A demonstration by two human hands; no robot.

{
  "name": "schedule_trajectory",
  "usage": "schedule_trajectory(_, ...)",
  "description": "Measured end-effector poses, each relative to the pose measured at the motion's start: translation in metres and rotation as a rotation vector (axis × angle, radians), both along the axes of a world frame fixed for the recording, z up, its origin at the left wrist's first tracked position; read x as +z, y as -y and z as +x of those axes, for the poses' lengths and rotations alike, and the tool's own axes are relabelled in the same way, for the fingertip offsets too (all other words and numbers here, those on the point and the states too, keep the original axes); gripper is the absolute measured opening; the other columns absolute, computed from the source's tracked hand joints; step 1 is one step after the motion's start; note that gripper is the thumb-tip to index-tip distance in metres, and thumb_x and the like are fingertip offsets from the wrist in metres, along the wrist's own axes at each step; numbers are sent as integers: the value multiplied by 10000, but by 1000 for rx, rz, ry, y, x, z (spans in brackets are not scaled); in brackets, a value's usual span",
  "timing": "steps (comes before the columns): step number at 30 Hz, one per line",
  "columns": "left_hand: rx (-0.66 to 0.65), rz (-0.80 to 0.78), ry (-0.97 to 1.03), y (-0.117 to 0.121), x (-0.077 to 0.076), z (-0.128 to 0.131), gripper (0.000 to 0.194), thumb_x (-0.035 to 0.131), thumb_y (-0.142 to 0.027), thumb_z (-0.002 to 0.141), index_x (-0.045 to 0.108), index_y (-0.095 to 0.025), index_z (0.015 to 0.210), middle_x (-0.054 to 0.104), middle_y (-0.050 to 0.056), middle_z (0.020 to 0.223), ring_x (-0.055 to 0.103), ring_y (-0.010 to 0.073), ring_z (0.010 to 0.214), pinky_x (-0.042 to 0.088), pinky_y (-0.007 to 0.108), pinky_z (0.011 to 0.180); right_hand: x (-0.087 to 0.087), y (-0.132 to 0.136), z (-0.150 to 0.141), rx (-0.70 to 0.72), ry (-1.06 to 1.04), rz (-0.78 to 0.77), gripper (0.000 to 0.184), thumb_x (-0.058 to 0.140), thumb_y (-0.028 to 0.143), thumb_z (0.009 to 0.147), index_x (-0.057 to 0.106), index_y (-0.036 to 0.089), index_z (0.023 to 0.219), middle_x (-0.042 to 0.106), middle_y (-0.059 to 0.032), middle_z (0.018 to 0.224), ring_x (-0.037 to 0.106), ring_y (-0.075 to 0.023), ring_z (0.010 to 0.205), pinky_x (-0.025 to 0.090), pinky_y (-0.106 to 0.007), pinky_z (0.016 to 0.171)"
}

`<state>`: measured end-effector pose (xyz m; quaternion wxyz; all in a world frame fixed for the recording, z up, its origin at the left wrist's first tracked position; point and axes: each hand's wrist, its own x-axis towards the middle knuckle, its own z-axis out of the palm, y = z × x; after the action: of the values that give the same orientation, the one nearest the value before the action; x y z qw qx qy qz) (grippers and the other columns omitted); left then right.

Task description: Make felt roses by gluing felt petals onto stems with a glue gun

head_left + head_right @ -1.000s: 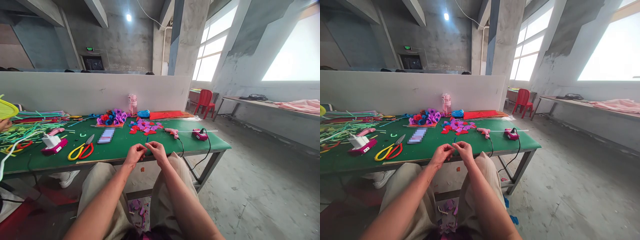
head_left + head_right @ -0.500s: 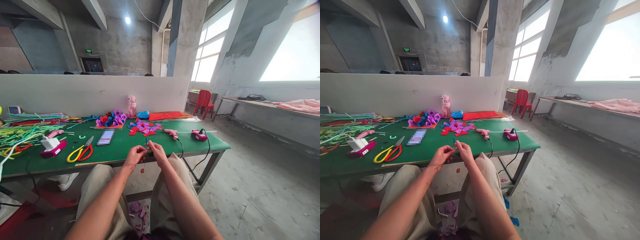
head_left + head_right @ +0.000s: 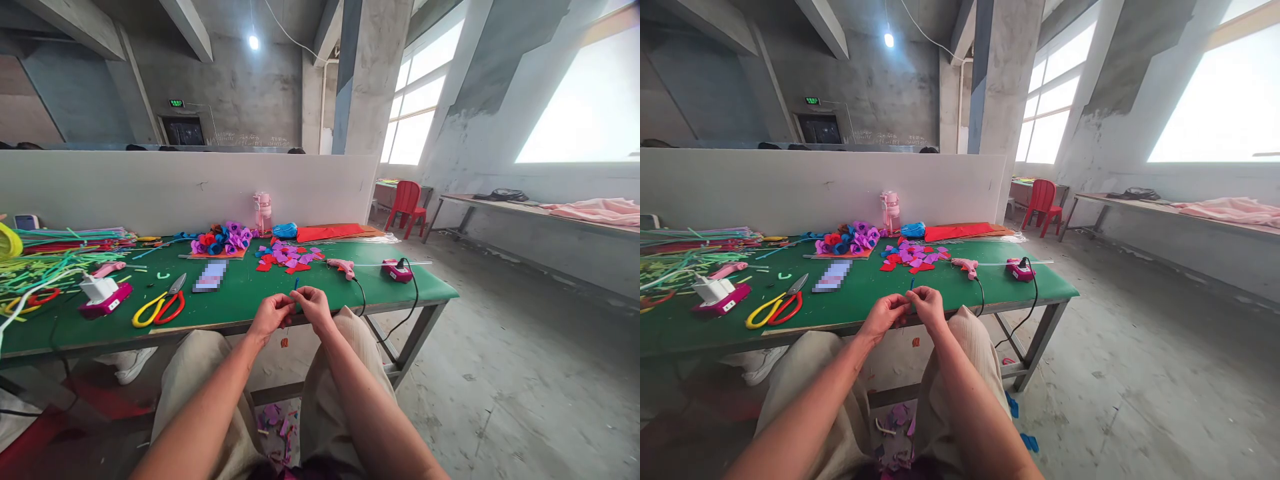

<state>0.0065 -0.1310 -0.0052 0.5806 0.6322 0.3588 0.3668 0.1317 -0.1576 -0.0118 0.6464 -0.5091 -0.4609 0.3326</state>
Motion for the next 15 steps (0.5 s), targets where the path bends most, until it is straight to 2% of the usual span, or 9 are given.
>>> schedule_trajectory(5, 57, 14, 2, 0, 0, 0, 275, 694, -387, 618, 572, -154, 697, 584, -21, 580, 472, 68, 410, 321, 174, 353, 3, 3, -1, 36, -76, -7, 319, 612, 470, 700, 653, 154, 682, 566, 15, 600, 411, -91, 535, 308, -227, 524)
schedule_trajectory(10, 56, 25, -17, 1, 1, -1, 242, 679, -361, 627, 565, -152, 673, 584, -23, 594, 458, 60, 407, 298, 171, 352, 0, 1, 0, 23, -70, 3, 321, 715, 455, 583, 584, 163, 574, 499, 44, 506, 382, -83, 487, 280, -227, 490)
schedule_trajectory(15, 20, 31, -29, 1, 0, -1, 274, 675, -401, 635, 574, -151, 688, 570, -31, 595, 445, 55, 405, 254, 168, 343, -4, -1, 1, 10, -35, 14, 311, 684, 449, 618, 594, 155, 572, 506, 35, 509, 383, -87, 491, 277, -231, 488)
